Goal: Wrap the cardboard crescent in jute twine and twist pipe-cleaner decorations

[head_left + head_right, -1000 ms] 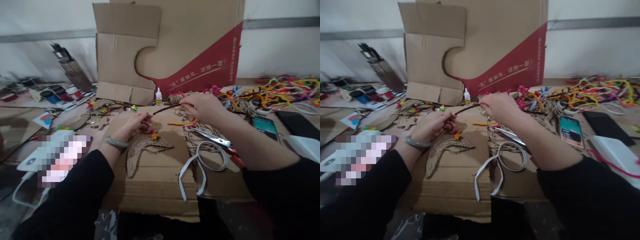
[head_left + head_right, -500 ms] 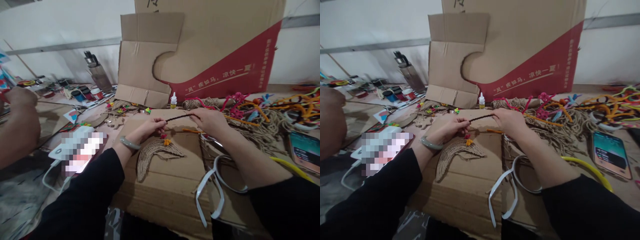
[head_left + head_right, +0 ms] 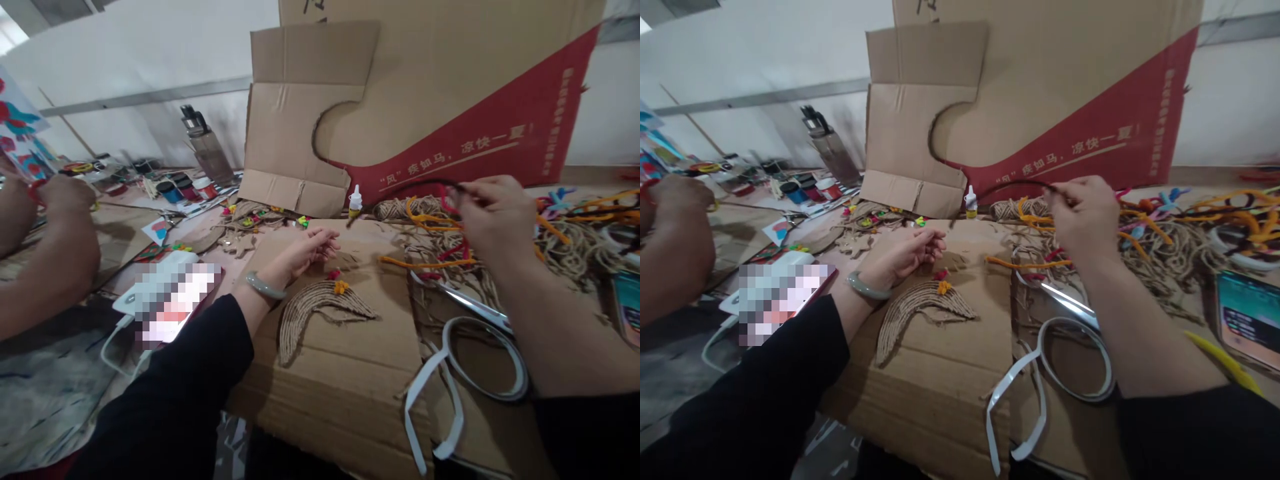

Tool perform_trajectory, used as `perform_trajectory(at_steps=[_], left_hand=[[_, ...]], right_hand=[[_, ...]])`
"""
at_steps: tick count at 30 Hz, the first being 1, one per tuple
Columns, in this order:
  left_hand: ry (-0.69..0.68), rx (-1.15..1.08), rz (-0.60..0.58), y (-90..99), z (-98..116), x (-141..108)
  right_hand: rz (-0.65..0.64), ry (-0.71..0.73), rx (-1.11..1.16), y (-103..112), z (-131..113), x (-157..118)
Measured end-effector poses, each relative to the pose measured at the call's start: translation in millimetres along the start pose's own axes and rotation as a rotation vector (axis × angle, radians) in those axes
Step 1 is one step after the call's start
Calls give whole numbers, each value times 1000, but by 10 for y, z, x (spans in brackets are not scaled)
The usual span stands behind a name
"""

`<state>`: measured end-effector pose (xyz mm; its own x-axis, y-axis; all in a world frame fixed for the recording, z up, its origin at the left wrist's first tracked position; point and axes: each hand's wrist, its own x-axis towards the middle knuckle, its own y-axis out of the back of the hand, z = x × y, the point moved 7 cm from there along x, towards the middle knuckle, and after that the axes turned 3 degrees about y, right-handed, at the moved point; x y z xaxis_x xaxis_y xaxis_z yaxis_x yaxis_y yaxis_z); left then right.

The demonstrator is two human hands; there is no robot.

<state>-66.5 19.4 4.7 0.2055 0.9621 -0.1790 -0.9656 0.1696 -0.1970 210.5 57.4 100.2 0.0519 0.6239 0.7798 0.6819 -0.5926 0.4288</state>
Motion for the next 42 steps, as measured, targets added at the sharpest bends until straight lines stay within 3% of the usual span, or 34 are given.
perform_trajectory(at_steps=[3, 5, 7, 10, 13, 16, 22, 32, 42], left_hand=[[0, 21, -7, -33, 5, -21], [13, 42, 9, -32, -3, -18], [33, 56, 8, -36, -20, -6], [51, 61, 1, -41, -42, 15], [46, 69, -15, -61, -59, 29], [42, 86, -87, -125, -80, 36], [68, 56, -80, -140, -72, 19], [-1, 68, 104, -28, 14, 8], [-78, -86, 116, 55, 43, 29]], right_hand=[[214, -333, 517, 64, 104, 0], [212, -415, 724, 13, -6, -25], [110, -466, 851, -90, -185, -86], [-174, -648, 993, -380, -427, -307], [-408, -766, 1025, -634, -572, -537], [-500, -803, 1028, -780, -587, -654], [-522, -890, 1004, -849, -508, -742], [-559, -899, 1002, -893, -468, -838], [-657, -994, 914, -961, -492, -952]])
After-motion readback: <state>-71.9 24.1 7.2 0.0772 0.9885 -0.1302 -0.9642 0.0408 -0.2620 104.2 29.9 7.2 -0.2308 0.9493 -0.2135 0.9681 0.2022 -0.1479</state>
